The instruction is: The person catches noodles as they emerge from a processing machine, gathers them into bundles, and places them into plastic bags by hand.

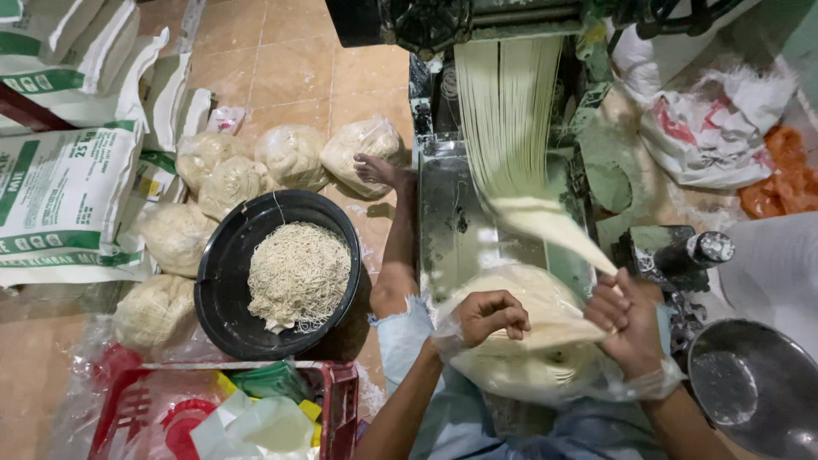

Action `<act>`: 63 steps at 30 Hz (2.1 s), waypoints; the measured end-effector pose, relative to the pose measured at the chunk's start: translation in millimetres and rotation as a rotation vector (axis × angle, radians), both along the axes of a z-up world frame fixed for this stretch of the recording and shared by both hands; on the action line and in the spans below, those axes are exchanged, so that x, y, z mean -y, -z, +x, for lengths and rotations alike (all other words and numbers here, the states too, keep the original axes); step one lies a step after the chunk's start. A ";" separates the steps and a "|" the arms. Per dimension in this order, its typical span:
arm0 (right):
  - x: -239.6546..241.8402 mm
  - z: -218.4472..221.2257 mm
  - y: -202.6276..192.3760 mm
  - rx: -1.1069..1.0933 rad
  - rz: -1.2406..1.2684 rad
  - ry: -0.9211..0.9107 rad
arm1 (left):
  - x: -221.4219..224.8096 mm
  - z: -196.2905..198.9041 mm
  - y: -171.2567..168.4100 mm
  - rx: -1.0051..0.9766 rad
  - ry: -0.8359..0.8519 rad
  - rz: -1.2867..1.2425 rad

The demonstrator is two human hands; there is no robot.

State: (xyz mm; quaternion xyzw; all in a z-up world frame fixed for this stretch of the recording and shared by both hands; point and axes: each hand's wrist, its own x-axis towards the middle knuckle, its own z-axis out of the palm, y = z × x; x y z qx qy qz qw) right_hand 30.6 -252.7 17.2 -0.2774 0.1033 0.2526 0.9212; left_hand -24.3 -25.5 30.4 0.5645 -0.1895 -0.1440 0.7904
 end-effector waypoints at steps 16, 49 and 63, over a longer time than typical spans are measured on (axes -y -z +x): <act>-8.1 -44.1 12.1 0.742 -0.469 -1.431 | -8.7 57.6 36.5 -0.442 0.447 -1.231; -20.7 -4.7 65.1 1.343 -1.642 -0.164 | 7.9 -1.4 92.5 -0.230 -0.330 1.296; -13.8 31.8 8.4 0.933 -0.575 -0.505 | -22.0 11.1 51.8 -0.493 -0.321 0.029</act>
